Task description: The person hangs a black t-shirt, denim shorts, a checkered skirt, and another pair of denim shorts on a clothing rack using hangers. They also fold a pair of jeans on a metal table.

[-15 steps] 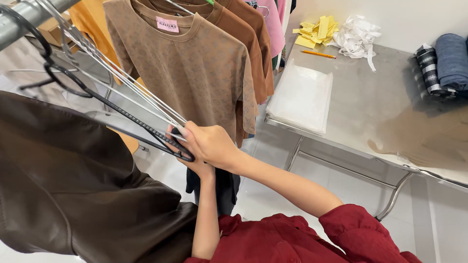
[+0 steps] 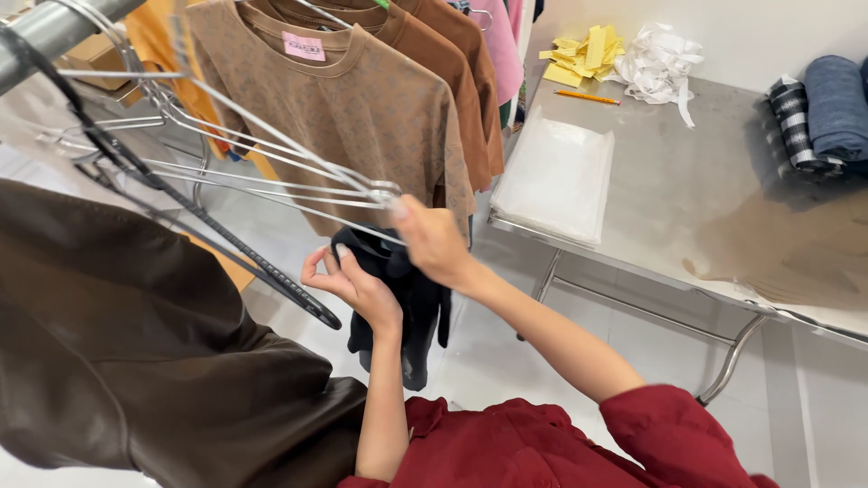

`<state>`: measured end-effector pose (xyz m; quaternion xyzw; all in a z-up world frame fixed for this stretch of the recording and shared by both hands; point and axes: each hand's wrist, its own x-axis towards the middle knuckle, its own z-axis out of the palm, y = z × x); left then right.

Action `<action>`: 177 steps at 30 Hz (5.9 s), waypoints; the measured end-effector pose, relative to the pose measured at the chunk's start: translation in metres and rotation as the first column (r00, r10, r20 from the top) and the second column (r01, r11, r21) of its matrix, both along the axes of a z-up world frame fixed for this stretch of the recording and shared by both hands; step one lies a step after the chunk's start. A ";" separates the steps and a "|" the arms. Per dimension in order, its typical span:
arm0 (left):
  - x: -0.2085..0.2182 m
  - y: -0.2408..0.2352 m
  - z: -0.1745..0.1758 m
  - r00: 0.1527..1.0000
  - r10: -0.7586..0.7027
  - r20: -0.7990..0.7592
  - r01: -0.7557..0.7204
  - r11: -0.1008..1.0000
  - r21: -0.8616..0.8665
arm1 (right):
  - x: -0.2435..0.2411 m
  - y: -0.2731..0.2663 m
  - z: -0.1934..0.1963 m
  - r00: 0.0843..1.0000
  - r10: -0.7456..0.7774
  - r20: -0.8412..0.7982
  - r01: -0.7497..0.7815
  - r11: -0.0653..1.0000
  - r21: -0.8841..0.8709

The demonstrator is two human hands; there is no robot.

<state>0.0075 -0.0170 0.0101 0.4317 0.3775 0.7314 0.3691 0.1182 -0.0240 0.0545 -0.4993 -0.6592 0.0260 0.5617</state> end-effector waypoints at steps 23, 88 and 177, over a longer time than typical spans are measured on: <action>0.162 -0.062 -0.026 0.028 -0.895 -0.445 0.852 0.254 -0.457 | 0.175 -0.271 -0.111 0.820 -0.359 -0.446 0.072 0.837 -0.542; 0.088 0.004 -0.083 0.248 -0.815 -0.524 0.697 0.526 -0.487 | 0.235 -0.297 -0.163 0.409 0.126 -0.904 -0.086 0.991 0.100; 0.099 -0.043 -0.072 0.309 -0.121 -0.943 0.729 0.667 0.153 | 0.204 -0.273 -0.066 0.915 -0.356 0.190 0.373 0.570 -0.732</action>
